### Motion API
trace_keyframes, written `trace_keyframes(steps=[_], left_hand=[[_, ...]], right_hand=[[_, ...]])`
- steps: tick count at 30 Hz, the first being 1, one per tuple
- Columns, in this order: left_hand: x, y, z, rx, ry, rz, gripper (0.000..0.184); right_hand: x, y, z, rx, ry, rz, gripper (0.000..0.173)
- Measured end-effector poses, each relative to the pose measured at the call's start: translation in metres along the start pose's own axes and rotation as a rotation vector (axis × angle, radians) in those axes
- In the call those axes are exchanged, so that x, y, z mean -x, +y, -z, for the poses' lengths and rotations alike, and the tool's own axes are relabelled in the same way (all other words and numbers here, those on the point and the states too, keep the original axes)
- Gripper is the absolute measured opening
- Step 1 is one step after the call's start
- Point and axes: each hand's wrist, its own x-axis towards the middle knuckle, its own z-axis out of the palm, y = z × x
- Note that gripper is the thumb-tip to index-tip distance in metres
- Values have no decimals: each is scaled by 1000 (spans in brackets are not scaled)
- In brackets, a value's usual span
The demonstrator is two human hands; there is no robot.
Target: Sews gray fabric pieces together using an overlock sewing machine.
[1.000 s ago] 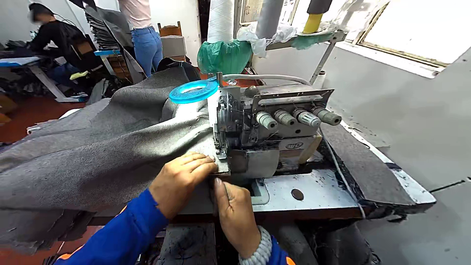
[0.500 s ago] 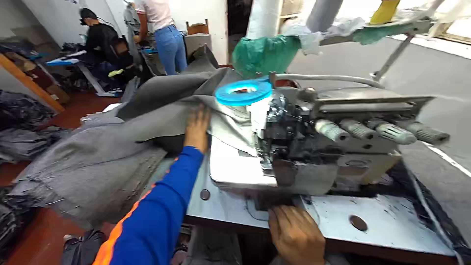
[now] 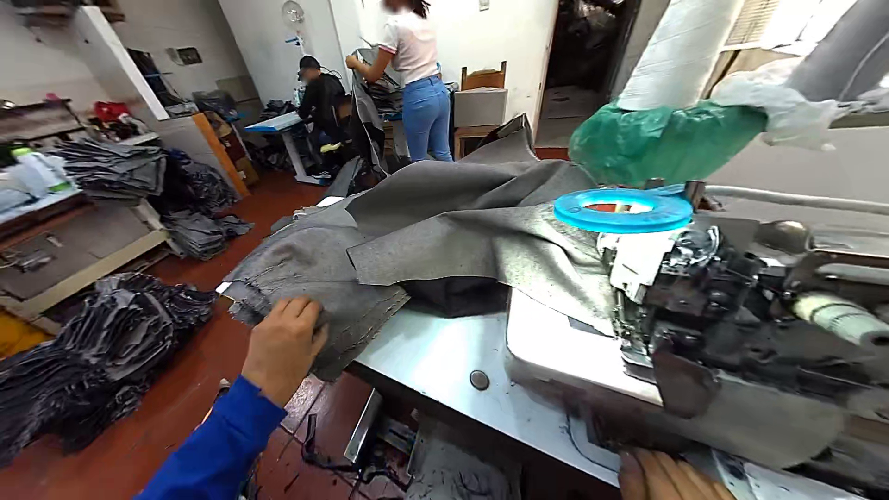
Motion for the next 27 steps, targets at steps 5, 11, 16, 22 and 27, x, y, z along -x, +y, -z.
trace_keyframes(steps=[5,11,16,22,27], left_hand=[[-48,11,27,-101,-462,34,19],[-93,-11,52,273,-601,160,14],[-54,75,70,912,-574,237,11],[-22,211,35,1398,-343,166,11],[-39,208,18,893,-198,-387,22]], right_hand=[[12,14,6,-111,-118,10,29],[14,20,36,-589,-217,-120,28],[-13,-28,64,-1129,-497,-103,60],[-28,-111,41,-1575,-421,-595,68],[-39,-117,19,-1629,-167,-817,12]])
